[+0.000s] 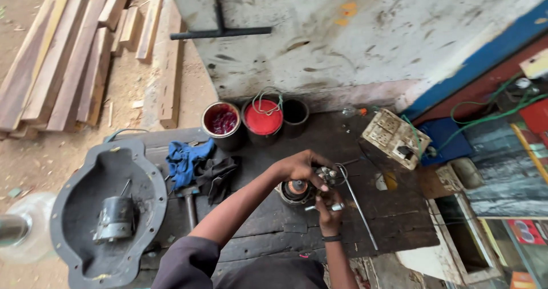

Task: The person works at a wooden workbench repairing a starter motor. They use wrenches to loosen and remove bolts from the motor housing, separate the end cap from the body, handle internal components, and reposition the unit while continuing to work on it with hand tools.

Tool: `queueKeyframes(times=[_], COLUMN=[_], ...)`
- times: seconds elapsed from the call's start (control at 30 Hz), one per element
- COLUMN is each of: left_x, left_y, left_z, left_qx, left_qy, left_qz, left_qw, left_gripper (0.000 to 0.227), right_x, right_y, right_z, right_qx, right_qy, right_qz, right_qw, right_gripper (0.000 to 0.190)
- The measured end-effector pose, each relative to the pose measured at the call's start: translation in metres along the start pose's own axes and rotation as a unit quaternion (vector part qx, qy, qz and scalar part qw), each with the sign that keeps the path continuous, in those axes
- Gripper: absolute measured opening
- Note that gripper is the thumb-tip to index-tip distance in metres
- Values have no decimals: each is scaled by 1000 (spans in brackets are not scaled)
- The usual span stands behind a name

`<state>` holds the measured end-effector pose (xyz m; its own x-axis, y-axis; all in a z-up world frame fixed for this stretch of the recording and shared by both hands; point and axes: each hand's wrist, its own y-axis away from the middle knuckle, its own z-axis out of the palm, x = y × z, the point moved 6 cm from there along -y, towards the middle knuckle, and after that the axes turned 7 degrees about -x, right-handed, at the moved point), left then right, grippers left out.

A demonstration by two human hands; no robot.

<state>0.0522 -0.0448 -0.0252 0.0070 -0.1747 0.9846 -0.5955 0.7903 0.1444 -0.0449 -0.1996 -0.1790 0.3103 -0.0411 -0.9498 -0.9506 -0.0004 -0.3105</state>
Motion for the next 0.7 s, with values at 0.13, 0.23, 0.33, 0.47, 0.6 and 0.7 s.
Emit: queueKeyframes(times=[0.13, 0.23, 0.33, 0.47, 0.6, 0.7], left_x=[5, 2, 9, 5, -7, 15], left_y=[3, 3, 4, 2, -2, 9], left_z=[2, 3, 4, 2, 2, 2], left_qx=[-15, -13, -24, -10, -12, -13], left_qy=[28, 30, 25, 12, 48, 13], left_qz=[5, 7, 10, -2, 31, -5], left_qw=[999, 999, 999, 1000, 998, 1000], left_gripper=[69, 69, 71, 69, 70, 69], right_x=[-12, -21, -29, -21, -25, -15], right_y=[-1, 0, -2, -2, 7, 9], right_z=[10, 14, 8, 7, 12, 11], right_qx=[33, 49, 102, 77, 111, 102], right_qy=[-108, -126, -146, -85, -11, -46], right_qz=[41, 56, 68, 85, 176, 160], right_qw=[993, 989, 982, 990, 978, 981], right_gripper=[19, 22, 23, 15, 14, 12])
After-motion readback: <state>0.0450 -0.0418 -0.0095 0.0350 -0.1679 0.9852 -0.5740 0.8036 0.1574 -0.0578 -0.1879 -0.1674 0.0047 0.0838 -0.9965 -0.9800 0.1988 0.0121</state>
